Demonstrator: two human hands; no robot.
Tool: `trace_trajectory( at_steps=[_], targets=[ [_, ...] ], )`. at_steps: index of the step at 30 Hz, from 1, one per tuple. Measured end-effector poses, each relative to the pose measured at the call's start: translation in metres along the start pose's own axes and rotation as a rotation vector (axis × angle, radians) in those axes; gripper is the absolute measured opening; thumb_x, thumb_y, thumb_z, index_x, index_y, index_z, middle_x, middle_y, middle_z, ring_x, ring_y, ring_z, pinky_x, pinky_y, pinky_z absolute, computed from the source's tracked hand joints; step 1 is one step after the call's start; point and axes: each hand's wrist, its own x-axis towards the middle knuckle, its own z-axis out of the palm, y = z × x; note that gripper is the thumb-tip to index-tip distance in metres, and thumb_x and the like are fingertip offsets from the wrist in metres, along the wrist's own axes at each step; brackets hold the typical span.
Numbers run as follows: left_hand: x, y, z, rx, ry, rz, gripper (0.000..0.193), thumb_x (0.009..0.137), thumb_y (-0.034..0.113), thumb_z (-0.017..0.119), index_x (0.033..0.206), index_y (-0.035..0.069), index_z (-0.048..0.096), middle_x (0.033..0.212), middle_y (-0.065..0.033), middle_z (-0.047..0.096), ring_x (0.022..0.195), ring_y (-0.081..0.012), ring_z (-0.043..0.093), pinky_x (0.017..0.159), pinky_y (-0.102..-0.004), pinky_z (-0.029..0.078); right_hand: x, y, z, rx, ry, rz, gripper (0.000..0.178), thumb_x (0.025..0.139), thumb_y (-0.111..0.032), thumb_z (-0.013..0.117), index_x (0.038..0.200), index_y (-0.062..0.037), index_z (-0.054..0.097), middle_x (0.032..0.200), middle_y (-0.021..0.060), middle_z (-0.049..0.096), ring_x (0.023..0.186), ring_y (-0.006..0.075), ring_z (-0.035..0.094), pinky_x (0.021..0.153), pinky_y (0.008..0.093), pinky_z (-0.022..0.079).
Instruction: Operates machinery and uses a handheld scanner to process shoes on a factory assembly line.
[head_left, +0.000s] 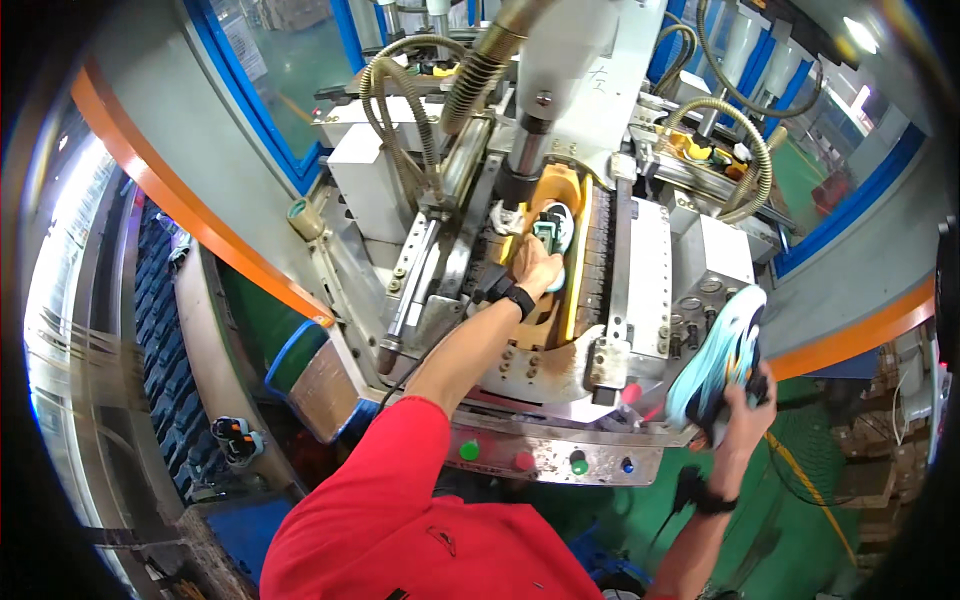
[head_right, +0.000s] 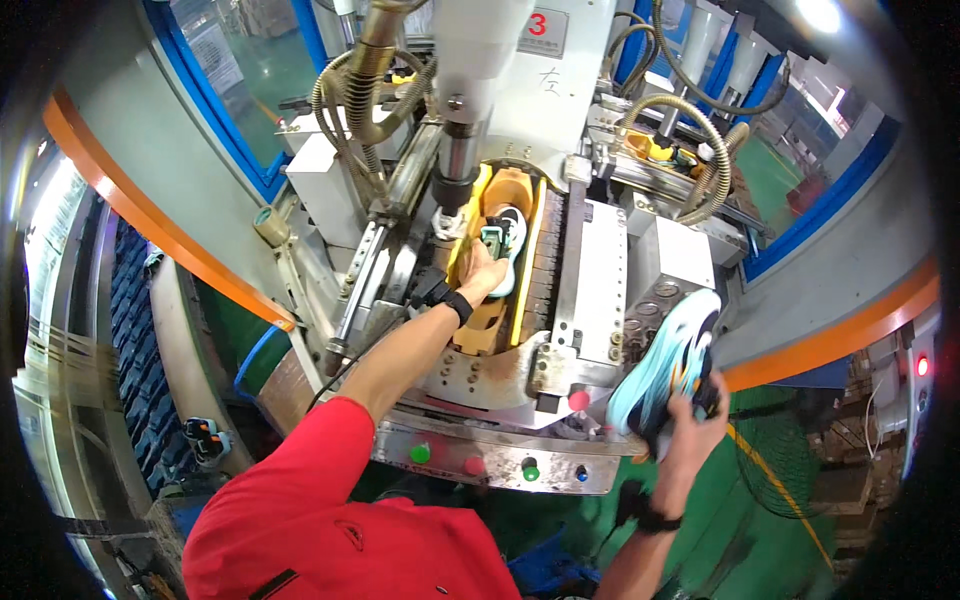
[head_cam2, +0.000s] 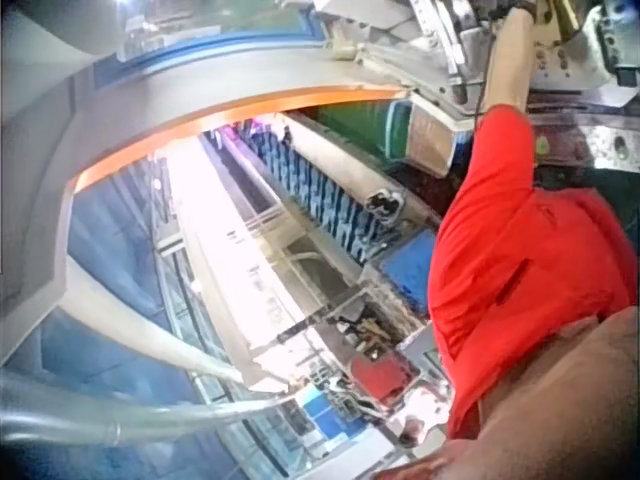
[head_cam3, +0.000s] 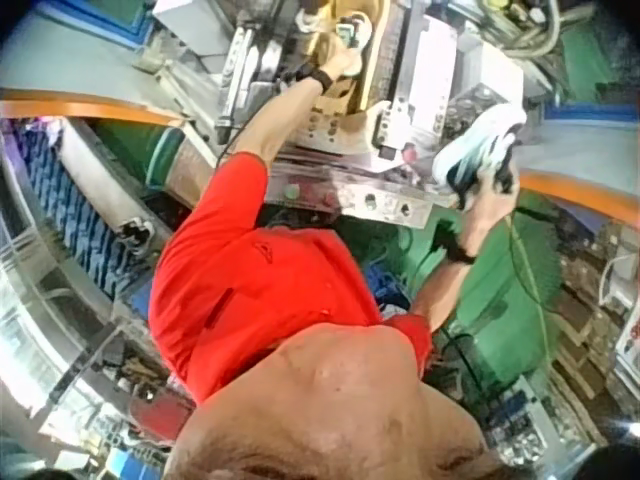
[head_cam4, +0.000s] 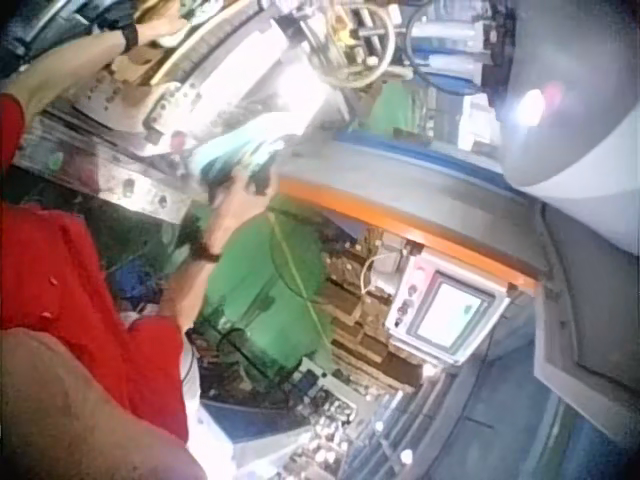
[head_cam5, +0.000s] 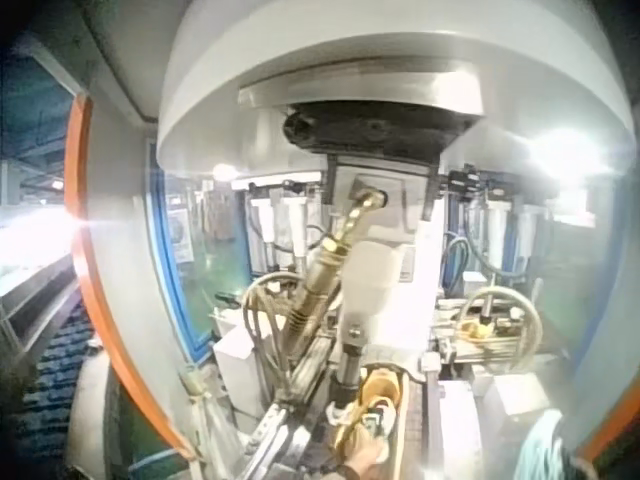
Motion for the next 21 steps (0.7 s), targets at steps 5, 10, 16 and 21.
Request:
trace_trajectory(
  at_steps=[5, 10, 16, 21],
  targets=[
    [-0.089, 0.018, -0.110, -1.066, -0.582, -0.480, 0.028, 0.081, 0.017, 0.074, 0.100, -0.002, 0.066, 0.091, -0.0094, 0.069, 0.073, -0.0205, 0.068, 0.057, -0.0351, 0.055, 0.110, -0.042, 0.095, -0.203, -0.388, -0.027, 0.036, 0.070, -0.009, 0.070, 0.103, 0.0053, 0.062, 0.090, 0.0064, 0.064, 0.078, 0.0136, 0.060, 0.067, 0.0278, 0.048],
    [-0.201, -0.006, -0.225, -1.052, -0.503, -0.459, 0.034, 0.088, 0.011, 0.068, 0.117, -0.003, 0.059, 0.104, -0.0068, 0.067, 0.085, -0.0154, 0.066, 0.072, -0.0294, 0.055, 0.132, -0.035, 0.256, -0.577, -0.791, 0.019, 0.055, 0.062, -0.026, 0.077, 0.096, 0.0140, 0.060, 0.095, 0.0231, 0.067, 0.087, 0.0298, 0.067, 0.075, 0.0362, 0.052],
    [-0.298, -0.067, -0.327, -0.819, -0.195, -0.448, 0.052, 0.081, 0.014, 0.076, 0.124, -0.005, 0.055, 0.110, -0.0063, 0.064, 0.096, -0.0119, 0.061, 0.088, -0.0273, 0.049, 0.070, 0.055, 0.383, -0.877, -0.561, -0.129, 0.047, 0.069, -0.023, 0.074, 0.104, 0.0056, 0.063, 0.101, 0.0265, 0.068, 0.096, 0.0369, 0.068, 0.083, 0.0419, 0.055],
    [-0.357, -0.071, -0.350, -1.009, 0.144, -0.480, 0.050, 0.087, 0.012, 0.066, 0.129, -0.009, 0.049, 0.118, -0.0131, 0.062, 0.103, -0.0213, 0.064, 0.091, -0.0336, 0.052, 0.052, 0.088, 0.392, -0.855, -0.485, -0.289, 0.061, 0.079, -0.032, 0.071, 0.113, 0.0074, 0.038, 0.096, 0.0309, 0.066, 0.092, 0.0445, 0.066, 0.079, 0.0479, 0.054]
  ],
)
